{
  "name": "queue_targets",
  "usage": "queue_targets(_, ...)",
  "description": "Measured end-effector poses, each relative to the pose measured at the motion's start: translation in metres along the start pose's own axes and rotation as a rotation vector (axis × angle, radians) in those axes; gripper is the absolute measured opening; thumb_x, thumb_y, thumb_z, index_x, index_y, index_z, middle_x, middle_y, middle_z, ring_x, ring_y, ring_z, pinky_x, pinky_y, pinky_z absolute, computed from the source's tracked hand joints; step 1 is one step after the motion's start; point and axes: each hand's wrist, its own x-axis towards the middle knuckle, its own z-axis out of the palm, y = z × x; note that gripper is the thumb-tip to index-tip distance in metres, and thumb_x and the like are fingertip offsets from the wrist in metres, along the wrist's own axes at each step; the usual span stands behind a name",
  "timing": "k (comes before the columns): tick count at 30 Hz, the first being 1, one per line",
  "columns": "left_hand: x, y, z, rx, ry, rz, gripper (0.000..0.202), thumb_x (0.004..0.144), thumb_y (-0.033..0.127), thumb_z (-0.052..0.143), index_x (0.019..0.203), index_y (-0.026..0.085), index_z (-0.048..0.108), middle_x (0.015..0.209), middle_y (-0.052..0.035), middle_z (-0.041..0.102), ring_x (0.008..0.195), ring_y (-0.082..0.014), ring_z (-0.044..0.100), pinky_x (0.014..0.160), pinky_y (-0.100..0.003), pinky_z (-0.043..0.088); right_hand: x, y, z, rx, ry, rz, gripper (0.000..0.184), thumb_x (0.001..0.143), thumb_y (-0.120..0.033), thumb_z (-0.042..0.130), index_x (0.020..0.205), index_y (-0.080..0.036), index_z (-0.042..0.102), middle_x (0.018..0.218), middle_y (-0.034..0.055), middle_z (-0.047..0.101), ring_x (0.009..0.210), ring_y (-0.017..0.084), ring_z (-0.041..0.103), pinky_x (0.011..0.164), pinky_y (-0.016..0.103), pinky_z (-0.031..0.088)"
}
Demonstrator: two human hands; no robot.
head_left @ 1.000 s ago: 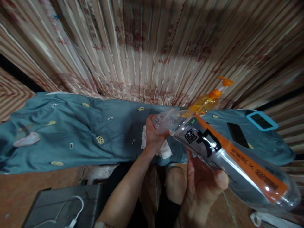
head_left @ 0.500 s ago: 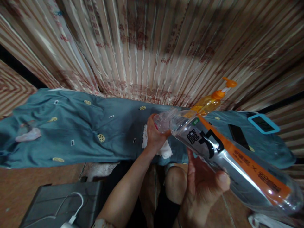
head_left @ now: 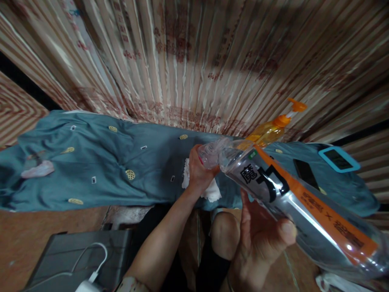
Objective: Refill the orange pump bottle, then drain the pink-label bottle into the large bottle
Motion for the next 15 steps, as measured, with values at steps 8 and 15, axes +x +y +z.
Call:
queue_targets(8, 0.0002, 0.0012, -0.0007, -0.009, -0.011, -0.004, 0.078, 0.060, 0.026, 0.096, 0.126, 0.024, 0.055, 0.123, -0.0109, 0.070, 0.121, -0.0345, 0.070, 0.109, -0.053, 0.058, 0.0010, 0.0014, -0.0001, 0.004, -0.017, -0.020, 0.058, 0.078, -0.048, 0.088, 0.132, -0.031, 0.077, 0.121, -0.0055, 0.082, 0.114, 0.018, 0.078, 0.097, 0.035, 0.069)
queue_targets(15, -0.0005, 0.0022, -0.0003, 0.002, -0.006, -0.010, 0.079, 0.060, 0.026, 0.097, 0.127, 0.025, 0.055, 0.123, -0.0096, 0.070, 0.121, -0.0334, 0.070, 0.108, -0.051, 0.058, -0.0012, 0.0020, -0.0023, -0.022, 0.011, 0.001, 0.068, 0.079, -0.049, 0.085, 0.143, -0.032, 0.072, 0.144, -0.0018, 0.073, 0.129, 0.022, 0.073, 0.105, 0.039, 0.067)
